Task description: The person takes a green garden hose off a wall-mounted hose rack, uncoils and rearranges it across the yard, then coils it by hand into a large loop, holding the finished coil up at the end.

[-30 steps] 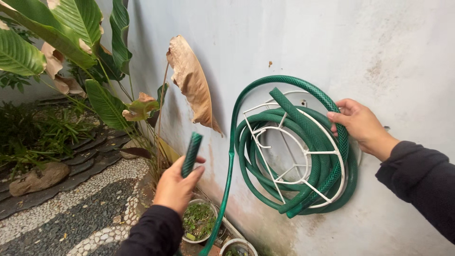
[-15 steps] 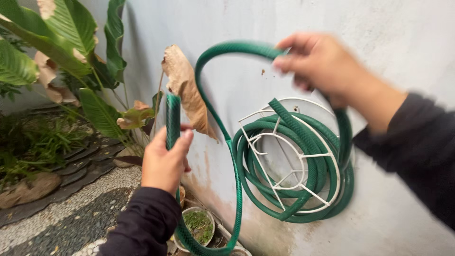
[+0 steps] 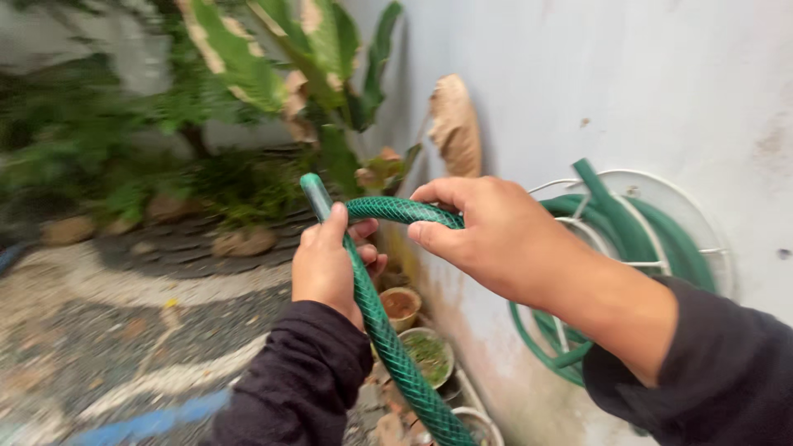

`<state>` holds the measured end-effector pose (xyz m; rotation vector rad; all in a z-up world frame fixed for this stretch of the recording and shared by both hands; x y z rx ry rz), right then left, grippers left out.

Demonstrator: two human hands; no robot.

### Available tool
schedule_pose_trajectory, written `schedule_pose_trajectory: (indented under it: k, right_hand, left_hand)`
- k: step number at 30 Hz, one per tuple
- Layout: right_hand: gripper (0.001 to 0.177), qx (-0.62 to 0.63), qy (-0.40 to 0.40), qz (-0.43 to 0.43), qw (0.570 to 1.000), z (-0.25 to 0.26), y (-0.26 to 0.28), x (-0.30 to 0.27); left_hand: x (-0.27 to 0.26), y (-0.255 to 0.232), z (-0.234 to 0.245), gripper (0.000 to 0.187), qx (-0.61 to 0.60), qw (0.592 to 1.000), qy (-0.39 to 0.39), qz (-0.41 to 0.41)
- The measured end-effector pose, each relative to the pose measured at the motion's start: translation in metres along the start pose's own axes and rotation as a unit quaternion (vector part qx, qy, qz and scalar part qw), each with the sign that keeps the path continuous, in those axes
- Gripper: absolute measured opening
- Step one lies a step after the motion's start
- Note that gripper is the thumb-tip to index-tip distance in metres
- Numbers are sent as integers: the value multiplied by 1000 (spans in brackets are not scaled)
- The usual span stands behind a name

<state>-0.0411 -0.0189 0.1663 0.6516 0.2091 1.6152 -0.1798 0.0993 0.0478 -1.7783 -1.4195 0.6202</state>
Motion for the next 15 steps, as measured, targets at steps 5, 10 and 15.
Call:
schedule_pose_trajectory:
  k: [5,10,15]
  right_hand:
    - [49,296,193,66,933,-101,48,-47]
    - [71,324,311,67,891,-164,100,-99]
    - [60,454,365,31,812,-199,157,-126]
  left_hand:
    - [-102,3,59,21,-114,987,-88,-74]
    - [-201,-21,91,29,-136,978,-109,-112]
    - [-284,-64,124,57,90,988,-110,-57]
Point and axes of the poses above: each hand's wrist, its own x-axis towards the middle knuckle, its own z-axis out of the back of the hand, y = z × x, the point moved 8 cm from there along x, towards the middle knuckle, and after that the axes turned 9 degrees about y, right-handed, at the moved point
